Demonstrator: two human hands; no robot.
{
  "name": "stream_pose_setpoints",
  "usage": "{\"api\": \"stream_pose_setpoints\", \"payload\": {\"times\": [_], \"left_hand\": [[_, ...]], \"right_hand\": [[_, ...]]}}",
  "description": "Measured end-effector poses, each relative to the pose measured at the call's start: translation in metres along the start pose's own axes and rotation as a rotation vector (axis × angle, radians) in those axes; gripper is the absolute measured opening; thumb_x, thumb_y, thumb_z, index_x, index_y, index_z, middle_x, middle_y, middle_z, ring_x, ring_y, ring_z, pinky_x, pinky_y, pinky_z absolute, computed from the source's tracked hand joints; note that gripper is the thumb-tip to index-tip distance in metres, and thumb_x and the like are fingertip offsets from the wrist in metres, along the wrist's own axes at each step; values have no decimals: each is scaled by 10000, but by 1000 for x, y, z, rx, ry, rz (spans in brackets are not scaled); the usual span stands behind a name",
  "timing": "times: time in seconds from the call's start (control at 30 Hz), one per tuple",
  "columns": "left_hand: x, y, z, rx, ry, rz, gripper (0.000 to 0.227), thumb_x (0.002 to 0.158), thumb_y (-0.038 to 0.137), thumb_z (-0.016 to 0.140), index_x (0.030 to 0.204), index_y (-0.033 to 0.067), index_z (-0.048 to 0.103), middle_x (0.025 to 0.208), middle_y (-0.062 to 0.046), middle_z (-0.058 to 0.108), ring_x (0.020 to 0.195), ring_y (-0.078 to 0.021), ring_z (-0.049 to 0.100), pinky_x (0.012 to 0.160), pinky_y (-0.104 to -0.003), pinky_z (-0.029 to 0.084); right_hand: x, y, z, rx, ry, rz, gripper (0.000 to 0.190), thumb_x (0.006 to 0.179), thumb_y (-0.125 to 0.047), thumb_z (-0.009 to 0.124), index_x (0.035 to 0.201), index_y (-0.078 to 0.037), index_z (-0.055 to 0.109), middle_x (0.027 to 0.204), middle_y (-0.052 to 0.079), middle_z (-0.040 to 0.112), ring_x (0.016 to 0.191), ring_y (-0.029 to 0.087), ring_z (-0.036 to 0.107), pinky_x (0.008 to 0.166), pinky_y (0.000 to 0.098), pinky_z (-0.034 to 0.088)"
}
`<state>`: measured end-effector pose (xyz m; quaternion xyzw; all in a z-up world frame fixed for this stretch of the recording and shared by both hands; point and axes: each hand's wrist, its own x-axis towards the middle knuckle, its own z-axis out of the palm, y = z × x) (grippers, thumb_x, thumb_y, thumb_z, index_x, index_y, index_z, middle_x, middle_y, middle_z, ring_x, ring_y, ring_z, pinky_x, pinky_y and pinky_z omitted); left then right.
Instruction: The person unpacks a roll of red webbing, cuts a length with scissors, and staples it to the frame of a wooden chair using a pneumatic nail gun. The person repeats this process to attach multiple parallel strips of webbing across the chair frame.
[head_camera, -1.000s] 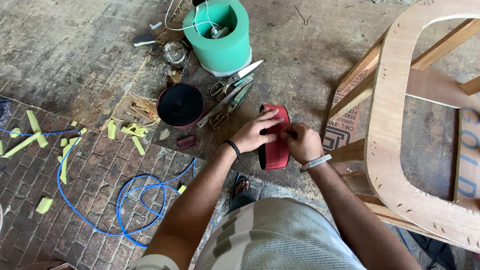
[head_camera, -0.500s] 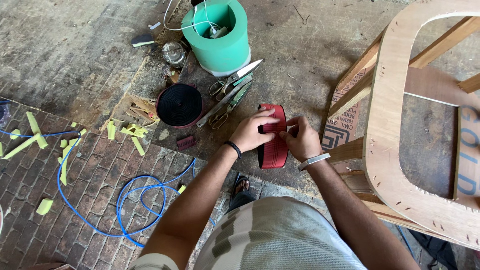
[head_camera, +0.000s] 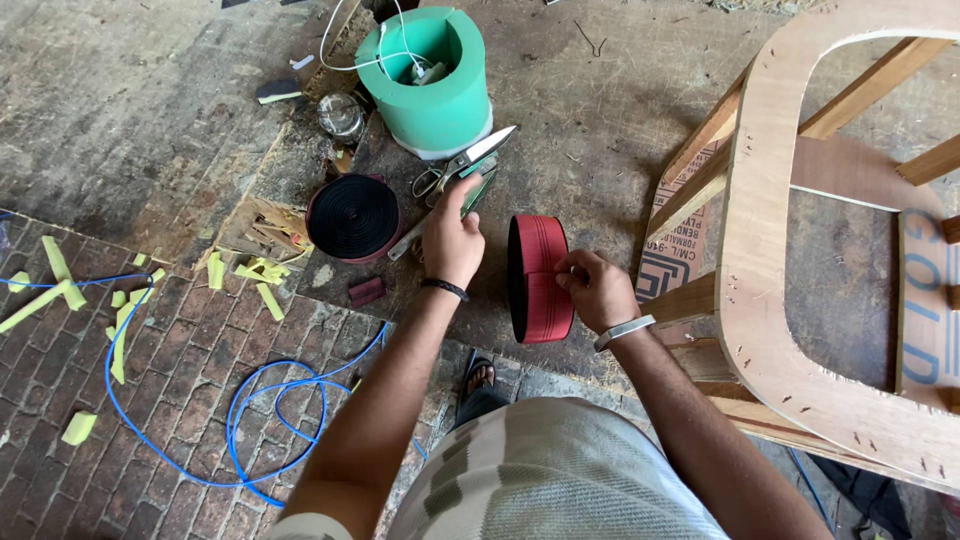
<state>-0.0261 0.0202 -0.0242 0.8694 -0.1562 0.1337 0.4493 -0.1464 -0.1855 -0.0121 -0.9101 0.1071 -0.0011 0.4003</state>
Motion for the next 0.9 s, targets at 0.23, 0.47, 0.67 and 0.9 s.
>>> {"api": "stream_pose_setpoints", "payload": {"times": [0.23,0.47,0.67,0.9], "left_hand": [[-23,17,-1,-66,-636,190,764,778,-157,574,1448,208,521,1640,-153,347,1521,-350,328,1166,-462,387],[-5,13,9,229,-736,270,896,730,-120,655,1505,284,455,1663,-71,305,1518,-317,332,1244,-455,325],[12,0,24,274,-735,195,942,762,99,815,1548,283,330,1642,-142,277,1503,-370,295,1207,-508,285],[9,-2,29,244,-639,220,970,750,203,887,1546,259,337,1598,-178,345,1493,-421,310,1227,-529,274]], "right_hand": [[-1,10,14,36,102,-60,126,906,-85,734,1024,-52,706,1073,102,664,920,230,715,806,345,616],[-16,41,16,100,4,172,149,962,-141,646,1081,-77,710,1137,130,720,970,246,726,888,406,605],[-60,47,30,179,-58,344,583,891,-362,745,1332,-64,506,1345,190,622,1228,309,619,1046,456,505],[-33,13,50,63,165,238,1208,632,-433,986,1465,35,246,1399,317,479,1306,411,504,1063,447,444]]}}
